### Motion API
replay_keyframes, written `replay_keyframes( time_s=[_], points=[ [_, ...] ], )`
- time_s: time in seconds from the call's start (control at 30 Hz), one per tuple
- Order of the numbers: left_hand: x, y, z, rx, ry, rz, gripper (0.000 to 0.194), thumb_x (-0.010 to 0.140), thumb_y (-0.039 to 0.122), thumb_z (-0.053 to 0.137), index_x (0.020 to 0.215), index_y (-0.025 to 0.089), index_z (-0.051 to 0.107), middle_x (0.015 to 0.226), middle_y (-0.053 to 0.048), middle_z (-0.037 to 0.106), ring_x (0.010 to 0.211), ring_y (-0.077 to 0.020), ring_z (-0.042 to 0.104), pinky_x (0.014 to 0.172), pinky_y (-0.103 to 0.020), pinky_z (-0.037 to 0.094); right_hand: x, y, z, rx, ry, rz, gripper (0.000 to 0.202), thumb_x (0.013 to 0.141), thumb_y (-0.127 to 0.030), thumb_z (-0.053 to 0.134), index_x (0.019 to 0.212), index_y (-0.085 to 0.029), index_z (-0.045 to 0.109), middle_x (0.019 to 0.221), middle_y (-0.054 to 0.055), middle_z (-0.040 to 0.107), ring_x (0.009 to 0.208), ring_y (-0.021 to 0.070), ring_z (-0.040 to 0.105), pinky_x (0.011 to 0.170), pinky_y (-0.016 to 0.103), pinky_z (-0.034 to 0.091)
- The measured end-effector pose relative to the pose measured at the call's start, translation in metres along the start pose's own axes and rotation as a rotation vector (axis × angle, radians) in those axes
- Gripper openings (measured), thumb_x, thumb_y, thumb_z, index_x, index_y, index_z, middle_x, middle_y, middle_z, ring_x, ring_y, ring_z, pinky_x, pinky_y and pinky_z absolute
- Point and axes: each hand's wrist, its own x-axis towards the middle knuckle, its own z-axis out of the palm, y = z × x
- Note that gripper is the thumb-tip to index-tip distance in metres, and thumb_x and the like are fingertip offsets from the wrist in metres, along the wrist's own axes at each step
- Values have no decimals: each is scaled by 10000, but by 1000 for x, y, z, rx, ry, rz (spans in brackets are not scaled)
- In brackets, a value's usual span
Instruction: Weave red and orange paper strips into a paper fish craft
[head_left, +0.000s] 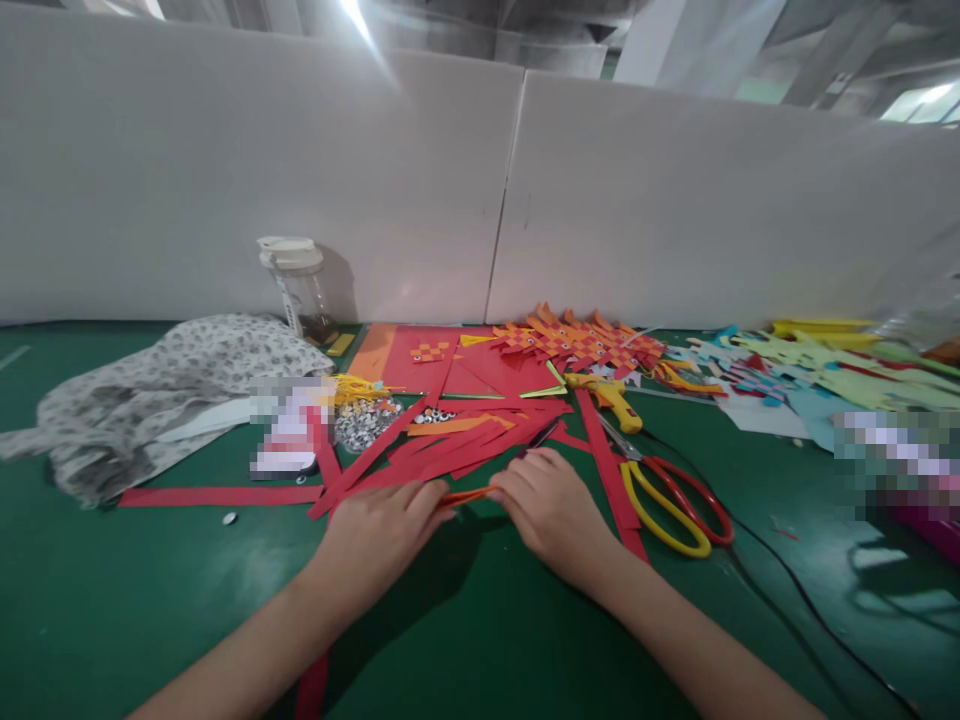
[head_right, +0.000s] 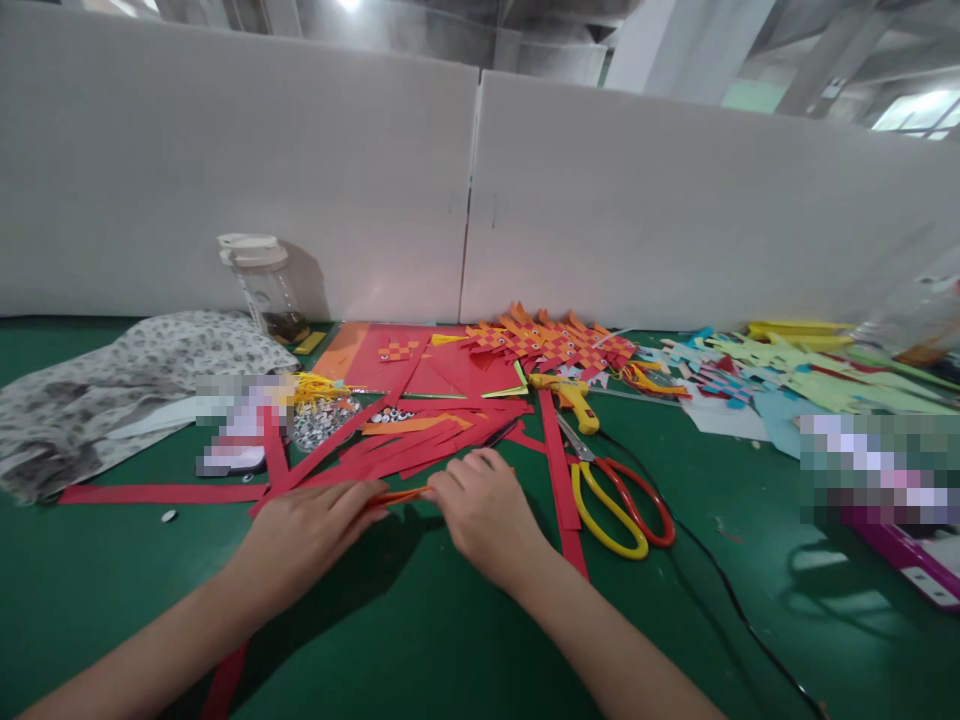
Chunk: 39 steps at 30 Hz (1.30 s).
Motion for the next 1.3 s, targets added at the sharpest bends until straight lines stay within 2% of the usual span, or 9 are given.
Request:
replay_keyframes(
  time_s=[0.13, 0.27, 0.37, 0.5, 0.63, 0.8, 0.97, 1.17, 1.3],
  points=[
    [0, -15, 0, -31, 15, -121, 216, 946, 293, 415, 935, 184, 601, 693, -15, 693, 549, -163, 628, 425, -219, 350, -3, 18, -4, 10, 52, 106, 311, 969, -258, 347, 817, -163, 601, 732, 62, 609, 705, 202, 487, 707, 333, 315],
    [0, -15, 1, -147, 6, -185, 206, 935, 273, 415, 899, 206, 607, 672, 16, 698, 527, -147, 640, 407, -209, 327, -3, 17, -6, 57, 98, 119, 328, 963, -325, 355, 806, -159, 590, 739, 66, 602, 718, 205, 492, 716, 331, 318],
    [0, -4, 0, -238, -39, -142, 187, 923, 239, 420, 886, 215, 602, 664, 37, 691, 535, -136, 646, 422, -203, 344, -2, 6, -3, 65, 85, 47, 322, 948, -381, 398, 831, -154, 593, 744, 63, 595, 725, 207, 489, 724, 332, 320],
    [0, 9, -2, -292, -80, -32, 222, 923, 172, 379, 886, 207, 595, 701, 33, 691, 558, -134, 648, 450, -213, 367, -2, -9, 2, 73, 58, -115, 308, 966, -229, 342, 790, -164, 587, 689, 43, 573, 652, 185, 457, 635, 308, 299],
    [-2, 12, -1, -346, -31, -17, 189, 936, 248, 398, 908, 203, 580, 747, 27, 696, 602, -150, 656, 476, -238, 398, -4, -17, 1, 85, 127, -139, 321, 958, -192, 344, 737, -169, 575, 622, 25, 537, 600, 171, 436, 571, 299, 272],
    [-3, 8, 2, -386, -43, -10, 246, 953, 274, 359, 901, 209, 591, 774, 18, 702, 639, -157, 665, 500, -245, 420, -2, -17, 0, 38, 173, -180, 362, 976, -220, 323, 722, -169, 575, 594, 15, 523, 569, 160, 435, 545, 291, 257],
    [0, -5, 5, -373, -54, -126, 230, 941, 305, 394, 936, 227, 610, 803, 11, 714, 647, -170, 669, 495, -239, 411, 2, 0, 0, -76, 156, -61, 432, 983, -368, 325, 702, -161, 581, 592, 25, 563, 567, 156, 485, 541, 296, 240],
    [2, -10, 6, -472, -161, -217, 246, 936, 334, 390, 909, 220, 607, 715, 14, 687, 647, -164, 657, 538, -232, 421, -2, 9, 1, -41, 133, 15, 433, 980, -319, 351, 633, -170, 562, 530, 4, 558, 510, 128, 500, 515, 283, 220],
    [3, -14, 4, -539, -145, -292, 237, 926, 359, 400, 905, 229, 597, 725, 18, 682, 649, -150, 645, 528, -216, 394, -1, 19, -1, -2, 89, 59, 467, 972, -423, 336, 695, -170, 613, 614, 32, 629, 595, 150, 558, 559, 271, 266]
  ],
)
